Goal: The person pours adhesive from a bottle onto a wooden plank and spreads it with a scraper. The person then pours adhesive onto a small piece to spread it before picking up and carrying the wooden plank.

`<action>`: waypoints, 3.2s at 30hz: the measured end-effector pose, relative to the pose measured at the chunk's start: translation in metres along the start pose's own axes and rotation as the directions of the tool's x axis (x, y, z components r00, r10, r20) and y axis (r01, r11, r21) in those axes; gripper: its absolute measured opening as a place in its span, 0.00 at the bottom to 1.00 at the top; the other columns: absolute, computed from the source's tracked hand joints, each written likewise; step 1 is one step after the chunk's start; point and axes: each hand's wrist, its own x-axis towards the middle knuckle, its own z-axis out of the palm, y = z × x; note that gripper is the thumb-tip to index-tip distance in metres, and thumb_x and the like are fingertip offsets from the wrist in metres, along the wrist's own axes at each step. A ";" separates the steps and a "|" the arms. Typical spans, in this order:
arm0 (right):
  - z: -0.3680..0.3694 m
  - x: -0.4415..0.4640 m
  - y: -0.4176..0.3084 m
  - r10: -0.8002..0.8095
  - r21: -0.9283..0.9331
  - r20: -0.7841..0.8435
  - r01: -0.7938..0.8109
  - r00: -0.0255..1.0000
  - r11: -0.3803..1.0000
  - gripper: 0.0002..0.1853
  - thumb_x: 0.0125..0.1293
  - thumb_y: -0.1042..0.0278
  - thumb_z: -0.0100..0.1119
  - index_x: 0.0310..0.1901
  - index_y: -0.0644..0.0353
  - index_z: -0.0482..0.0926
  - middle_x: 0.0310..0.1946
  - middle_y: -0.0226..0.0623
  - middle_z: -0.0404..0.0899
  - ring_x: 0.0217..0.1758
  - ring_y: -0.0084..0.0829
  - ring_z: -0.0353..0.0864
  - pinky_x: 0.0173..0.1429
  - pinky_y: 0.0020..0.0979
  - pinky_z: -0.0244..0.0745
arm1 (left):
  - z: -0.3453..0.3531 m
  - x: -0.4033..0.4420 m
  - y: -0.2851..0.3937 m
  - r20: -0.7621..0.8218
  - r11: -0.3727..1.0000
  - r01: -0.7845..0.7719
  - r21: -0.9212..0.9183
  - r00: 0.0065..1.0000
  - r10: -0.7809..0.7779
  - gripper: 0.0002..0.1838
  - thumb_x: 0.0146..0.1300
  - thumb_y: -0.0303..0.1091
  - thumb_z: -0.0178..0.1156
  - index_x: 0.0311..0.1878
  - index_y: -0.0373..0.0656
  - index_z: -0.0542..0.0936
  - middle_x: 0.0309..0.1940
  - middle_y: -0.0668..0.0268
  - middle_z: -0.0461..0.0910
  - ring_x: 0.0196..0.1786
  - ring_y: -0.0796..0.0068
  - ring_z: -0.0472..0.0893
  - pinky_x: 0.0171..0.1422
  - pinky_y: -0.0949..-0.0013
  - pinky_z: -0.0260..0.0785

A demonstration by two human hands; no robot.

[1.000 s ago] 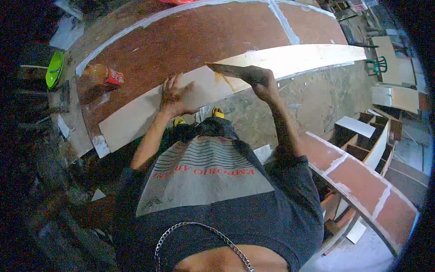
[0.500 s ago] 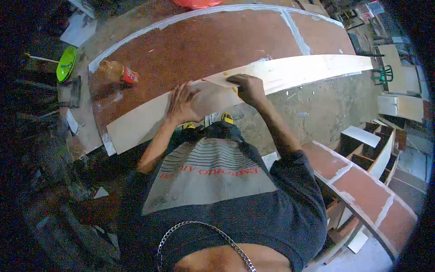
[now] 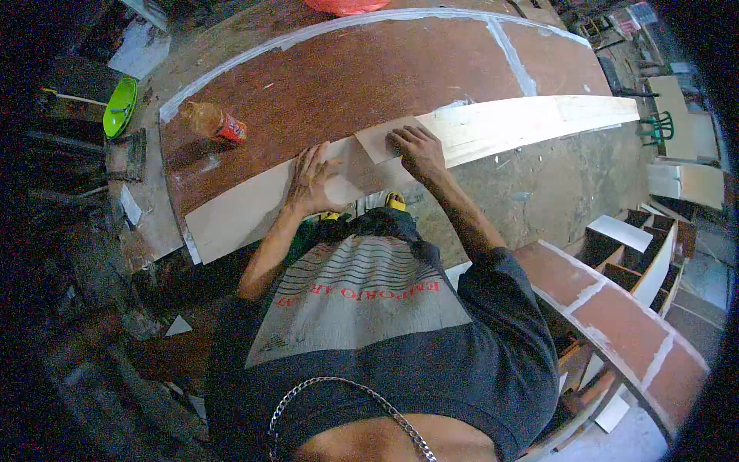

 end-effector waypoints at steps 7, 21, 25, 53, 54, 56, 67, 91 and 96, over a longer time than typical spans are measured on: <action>-0.008 -0.039 -0.028 -0.009 -0.062 0.050 0.012 0.999 0.998 0.27 0.51 0.74 0.63 0.57 0.50 0.80 0.60 0.30 0.81 0.67 0.35 0.75 0.74 0.42 0.67 | -0.003 -0.002 -0.003 -0.006 0.999 -0.048 -0.014 0.999 0.048 0.69 0.24 0.64 0.81 0.76 0.53 0.62 0.79 0.49 0.51 0.81 0.45 0.49 0.84 0.39 0.37; -0.034 -0.002 -0.004 0.394 -0.077 0.001 -0.393 0.919 0.916 0.17 0.62 0.76 0.52 0.46 0.50 0.88 0.46 0.36 0.87 0.49 0.40 0.86 0.51 0.39 0.81 | -0.059 -0.081 -0.052 0.037 0.990 0.069 0.124 0.997 -0.074 0.75 0.28 0.62 0.80 0.81 0.47 0.51 0.79 0.52 0.52 0.81 0.48 0.51 0.83 0.34 0.33; -0.025 0.021 -0.015 0.381 -0.103 0.087 -0.372 0.920 0.922 0.17 0.59 0.75 0.54 0.43 0.44 0.89 0.46 0.29 0.88 0.48 0.37 0.87 0.49 0.39 0.82 | -0.058 -0.078 -0.052 -0.039 0.995 0.065 0.082 0.997 -0.062 0.69 0.23 0.57 0.82 0.76 0.50 0.63 0.77 0.54 0.59 0.79 0.49 0.56 0.83 0.36 0.39; -0.032 -0.161 -0.038 0.369 -0.068 0.619 -0.420 0.694 0.905 0.17 0.60 0.76 0.59 0.49 0.49 0.87 0.39 0.46 0.86 0.43 0.49 0.86 0.47 0.43 0.81 | -0.042 -0.079 -0.068 -0.129 0.994 -0.003 0.108 0.991 0.017 0.55 0.23 0.58 0.82 0.66 0.61 0.79 0.77 0.49 0.58 0.78 0.45 0.58 0.81 0.32 0.39; -0.034 -0.159 -0.040 0.419 0.002 0.558 -0.506 0.716 0.862 0.16 0.60 0.77 0.59 0.48 0.52 0.87 0.40 0.47 0.87 0.43 0.47 0.87 0.48 0.39 0.80 | -0.043 -0.080 -0.068 -0.118 0.993 -0.006 0.119 0.993 0.020 0.55 0.22 0.58 0.82 0.66 0.60 0.79 0.78 0.48 0.57 0.78 0.45 0.58 0.81 0.32 0.39; -0.052 -0.153 -0.059 0.466 0.087 0.516 -0.585 0.718 0.806 0.15 0.60 0.78 0.59 0.48 0.54 0.86 0.40 0.48 0.87 0.44 0.45 0.88 0.49 0.36 0.80 | -0.045 -0.087 -0.062 -0.041 0.989 -0.004 0.145 0.999 0.010 0.60 0.23 0.58 0.83 0.71 0.60 0.74 0.79 0.46 0.53 0.79 0.42 0.55 0.81 0.31 0.36; -0.023 0.001 -0.125 0.167 0.078 0.008 -0.167 0.986 0.983 0.18 0.58 0.76 0.56 0.49 0.49 0.86 0.50 0.32 0.87 0.55 0.39 0.85 0.56 0.37 0.81 | -0.092 -0.150 -0.103 0.027 0.979 0.073 0.189 0.996 -0.080 0.73 0.28 0.68 0.78 0.81 0.54 0.54 0.81 0.53 0.47 0.82 0.46 0.47 0.82 0.31 0.30; -0.015 -0.050 -0.187 -0.096 0.118 0.264 0.067 0.960 0.991 0.26 0.54 0.76 0.61 0.58 0.46 0.81 0.60 0.28 0.82 0.69 0.33 0.76 0.78 0.47 0.62 | -0.098 -0.146 -0.101 -0.010 0.983 0.111 0.149 0.994 -0.111 0.61 0.28 0.62 0.79 0.74 0.59 0.68 0.79 0.56 0.54 0.80 0.49 0.53 0.82 0.34 0.37; -0.027 -0.003 -0.145 0.407 -0.013 0.010 -0.407 0.913 0.913 0.16 0.65 0.74 0.52 0.49 0.48 0.86 0.43 0.40 0.87 0.45 0.44 0.86 0.47 0.41 0.81 | -0.100 -0.149 -0.102 -0.021 0.985 0.092 0.147 0.996 -0.090 0.61 0.27 0.62 0.80 0.73 0.64 0.69 0.80 0.57 0.54 0.81 0.50 0.53 0.82 0.34 0.38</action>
